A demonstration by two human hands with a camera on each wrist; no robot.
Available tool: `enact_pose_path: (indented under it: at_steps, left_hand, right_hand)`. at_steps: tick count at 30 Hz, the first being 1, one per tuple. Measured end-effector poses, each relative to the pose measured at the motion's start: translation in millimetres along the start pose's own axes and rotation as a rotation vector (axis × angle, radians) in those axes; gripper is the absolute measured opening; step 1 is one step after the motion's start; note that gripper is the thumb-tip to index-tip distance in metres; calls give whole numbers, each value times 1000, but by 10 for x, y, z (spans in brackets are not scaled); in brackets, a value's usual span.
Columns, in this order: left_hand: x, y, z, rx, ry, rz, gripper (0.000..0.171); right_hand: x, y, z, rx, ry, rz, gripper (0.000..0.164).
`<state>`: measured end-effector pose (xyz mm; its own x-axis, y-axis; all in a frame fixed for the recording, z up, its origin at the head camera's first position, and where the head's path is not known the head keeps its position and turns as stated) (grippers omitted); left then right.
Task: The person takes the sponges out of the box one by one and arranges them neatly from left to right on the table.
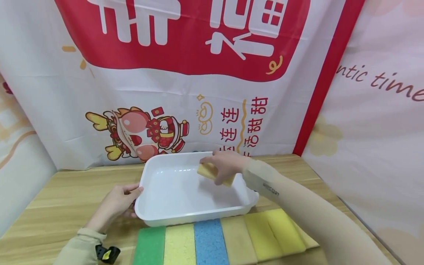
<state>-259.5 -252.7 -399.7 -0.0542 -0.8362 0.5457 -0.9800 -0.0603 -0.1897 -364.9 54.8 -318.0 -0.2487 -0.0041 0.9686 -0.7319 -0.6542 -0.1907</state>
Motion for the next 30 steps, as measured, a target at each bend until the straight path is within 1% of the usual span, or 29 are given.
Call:
enact_pose_path:
  at_steps: [3,5,10,12,17,20,22,28,30]
  left_hand:
    - [-5,-2,7,7,2,-2,51]
    - [-12,1,6,13,-3,-5,50]
    - [-40,17,-14,-5,-32,3,52]
    - [-43,17,-17,-9,-36,7,52]
    - [-23,10,-9,4,-17,-4,51]
    - [-18,14,-5,10,-16,-6,51]
    - [-17,13,-1,17,-16,-8,50]
    - [-3,3,5,5,-18,-5,53]
    - [-2,3,6,11,-17,-6,53]
  right_hand:
    - [16,-66,-7,5,0,-8,86]
    - [35,-118,-19,8,-21,-20,86]
    - [100,-260,-48,-3,-54,-66,88]
    - [121,-309,-47,-2,-41,-81,88]
    - [143,-420,-52,16,-40,-120,89]
    - [153,-511,-74,9,-42,-157,91]
    - [159,-580,-85,7,-20,-183,92]
    - [157,-763,-110,44,-13,-259,93]
    - [160,-836,-115,52,-12,-276,93]
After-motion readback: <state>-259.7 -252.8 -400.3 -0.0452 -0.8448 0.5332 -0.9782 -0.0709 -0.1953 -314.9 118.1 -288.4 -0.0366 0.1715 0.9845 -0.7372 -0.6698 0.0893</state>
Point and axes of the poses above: each hand's wrist, its own y-axis towards the middle knuckle, its own x-axis out of the back of the hand, z = x × y, the point moved 4 cm from there along y, towards the middle knuckle, and after that the axes turned 6 degrees about y, right-handed, at the moved point
